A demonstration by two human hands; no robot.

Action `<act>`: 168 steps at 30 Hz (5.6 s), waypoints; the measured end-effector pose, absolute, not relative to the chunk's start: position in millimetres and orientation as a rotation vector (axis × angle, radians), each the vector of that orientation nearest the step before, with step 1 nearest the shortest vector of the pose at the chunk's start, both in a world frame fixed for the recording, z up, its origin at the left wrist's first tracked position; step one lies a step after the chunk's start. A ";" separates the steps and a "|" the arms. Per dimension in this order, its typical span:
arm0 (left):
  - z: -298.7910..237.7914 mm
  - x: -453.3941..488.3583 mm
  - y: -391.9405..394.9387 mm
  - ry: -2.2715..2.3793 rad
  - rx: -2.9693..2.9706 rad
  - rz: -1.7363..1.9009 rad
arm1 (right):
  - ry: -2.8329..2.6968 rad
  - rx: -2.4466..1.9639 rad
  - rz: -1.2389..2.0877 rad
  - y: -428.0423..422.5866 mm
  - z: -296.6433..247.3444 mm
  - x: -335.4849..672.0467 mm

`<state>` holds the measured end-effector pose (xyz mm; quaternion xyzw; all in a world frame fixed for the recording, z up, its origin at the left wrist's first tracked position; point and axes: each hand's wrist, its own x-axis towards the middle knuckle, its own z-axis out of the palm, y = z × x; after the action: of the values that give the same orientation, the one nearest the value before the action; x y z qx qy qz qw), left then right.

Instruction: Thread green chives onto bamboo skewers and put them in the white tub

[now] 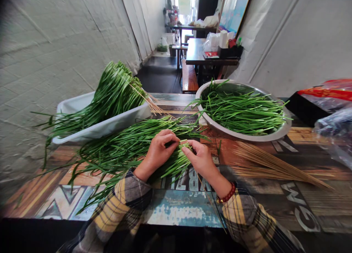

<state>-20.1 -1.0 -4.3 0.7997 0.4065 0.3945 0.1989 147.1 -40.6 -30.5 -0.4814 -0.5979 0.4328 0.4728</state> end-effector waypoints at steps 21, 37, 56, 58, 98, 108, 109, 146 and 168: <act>-5.9 -19.7 -2.3 1.084 2.198 1.072 | -1.487 -1.246 0.907 -39.0 -37.6 147.3; 0.3 -21.2 -4.4 1.077 2.219 0.892 | -1.562 -1.271 0.809 -38.0 -32.1 147.6; 18.1 -36.4 -1.1 1.158 1.889 1.113 | -1.579 -1.192 0.859 -56.8 0.1 166.1; 29.8 -39.4 -4.1 1.179 1.884 1.154 | -1.729 -1.231 0.749 -68.3 11.6 161.1; 228.5 -89.8 -105.6 0.782 1.867 1.216 | -1.951 -0.834 0.113 -106.2 200.8 149.8; 187.9 -65.4 -107.1 0.702 1.618 1.100 | -2.046 -0.811 0.222 -115.4 198.7 145.3; 185.9 -65.9 -109.0 0.713 1.610 1.098 | -2.070 -0.812 0.194 -115.1 199.6 146.0; 154.0 -64.7 -132.4 0.790 1.584 0.790 | -2.321 -0.830 -0.253 -119.6 163.1 104.7; 126.3 -80.6 -130.2 0.600 1.439 0.776 | -2.139 -0.886 -0.081 -121.6 143.4 95.9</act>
<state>-80.6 -130.2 126.3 0.6318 0.2636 0.3407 0.6444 95.9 -121.6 143.4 -0.3502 -0.8459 -0.0322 0.4009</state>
